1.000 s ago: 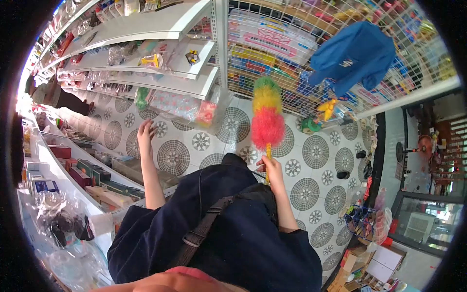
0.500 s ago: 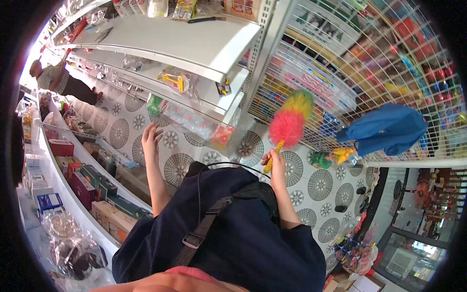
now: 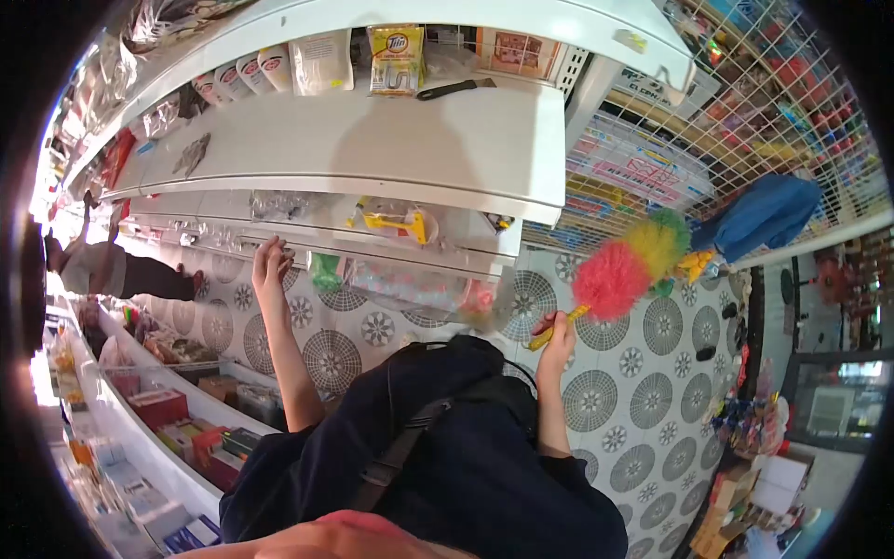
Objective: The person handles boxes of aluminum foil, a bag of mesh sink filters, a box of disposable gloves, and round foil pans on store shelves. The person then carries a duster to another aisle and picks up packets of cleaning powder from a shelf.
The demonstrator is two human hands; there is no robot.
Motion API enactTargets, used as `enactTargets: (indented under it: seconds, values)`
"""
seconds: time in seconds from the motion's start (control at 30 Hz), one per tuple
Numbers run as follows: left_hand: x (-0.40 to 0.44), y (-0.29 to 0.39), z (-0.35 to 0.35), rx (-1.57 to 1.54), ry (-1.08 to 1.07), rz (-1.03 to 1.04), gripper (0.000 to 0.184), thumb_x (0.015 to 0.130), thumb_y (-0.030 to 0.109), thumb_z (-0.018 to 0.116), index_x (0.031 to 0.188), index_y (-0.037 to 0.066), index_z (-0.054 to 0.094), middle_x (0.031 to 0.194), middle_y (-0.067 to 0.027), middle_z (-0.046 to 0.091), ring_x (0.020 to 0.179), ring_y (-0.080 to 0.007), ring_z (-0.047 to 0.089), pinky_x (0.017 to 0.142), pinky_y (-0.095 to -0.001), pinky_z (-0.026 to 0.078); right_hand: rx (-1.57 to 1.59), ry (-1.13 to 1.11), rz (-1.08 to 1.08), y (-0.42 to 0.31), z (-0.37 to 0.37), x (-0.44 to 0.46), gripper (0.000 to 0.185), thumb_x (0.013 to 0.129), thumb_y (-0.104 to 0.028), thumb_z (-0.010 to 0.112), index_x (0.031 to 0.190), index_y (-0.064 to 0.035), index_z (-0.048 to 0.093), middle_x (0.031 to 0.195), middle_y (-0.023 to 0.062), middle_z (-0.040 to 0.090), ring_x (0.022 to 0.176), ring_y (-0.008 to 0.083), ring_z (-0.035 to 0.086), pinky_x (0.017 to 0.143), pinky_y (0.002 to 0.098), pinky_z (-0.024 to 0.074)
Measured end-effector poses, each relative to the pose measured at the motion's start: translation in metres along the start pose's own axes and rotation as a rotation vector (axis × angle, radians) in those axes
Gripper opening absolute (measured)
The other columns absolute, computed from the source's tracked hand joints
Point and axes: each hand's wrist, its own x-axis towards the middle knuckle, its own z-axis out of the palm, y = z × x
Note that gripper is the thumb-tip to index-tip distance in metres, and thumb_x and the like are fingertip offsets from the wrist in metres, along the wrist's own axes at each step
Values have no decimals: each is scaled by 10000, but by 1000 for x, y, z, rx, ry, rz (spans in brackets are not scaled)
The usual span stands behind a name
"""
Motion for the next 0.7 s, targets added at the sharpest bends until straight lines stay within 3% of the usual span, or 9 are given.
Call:
enactTargets:
  seconds: [0.17,0.43,0.53,0.7]
  values:
    - [37,44,16,-138,-215,55,300,949,195,539,1194,23,565,1102,-96,615,887,-140,612,805,-271,488,-118,23,-79,0,17,-34,340,982,-320,452,899,-10,563,740,67,570,624,140,557,599,274,444]
    - [96,75,60,68,-443,162,337,928,217,547,1202,21,564,1137,-98,617,948,-158,609,830,-286,478,-239,24,-184,-6,43,-62,264,972,-245,485,986,7,565,834,69,582,604,111,551,582,256,439]
    - [138,89,90,274,-653,48,361,898,241,583,1191,31,584,1072,-72,646,924,-146,617,771,-280,483,-292,72,-151,-20,54,-78,208,958,-198,514,988,1,567,826,54,576,593,102,548,554,242,441]
    - [218,72,167,448,-864,155,449,862,316,612,1203,26,583,1074,-81,642,967,-182,612,822,-309,476,-365,205,-245,-28,89,-98,180,938,-196,570,958,-18,558,759,24,532,584,77,518,535,233,444]
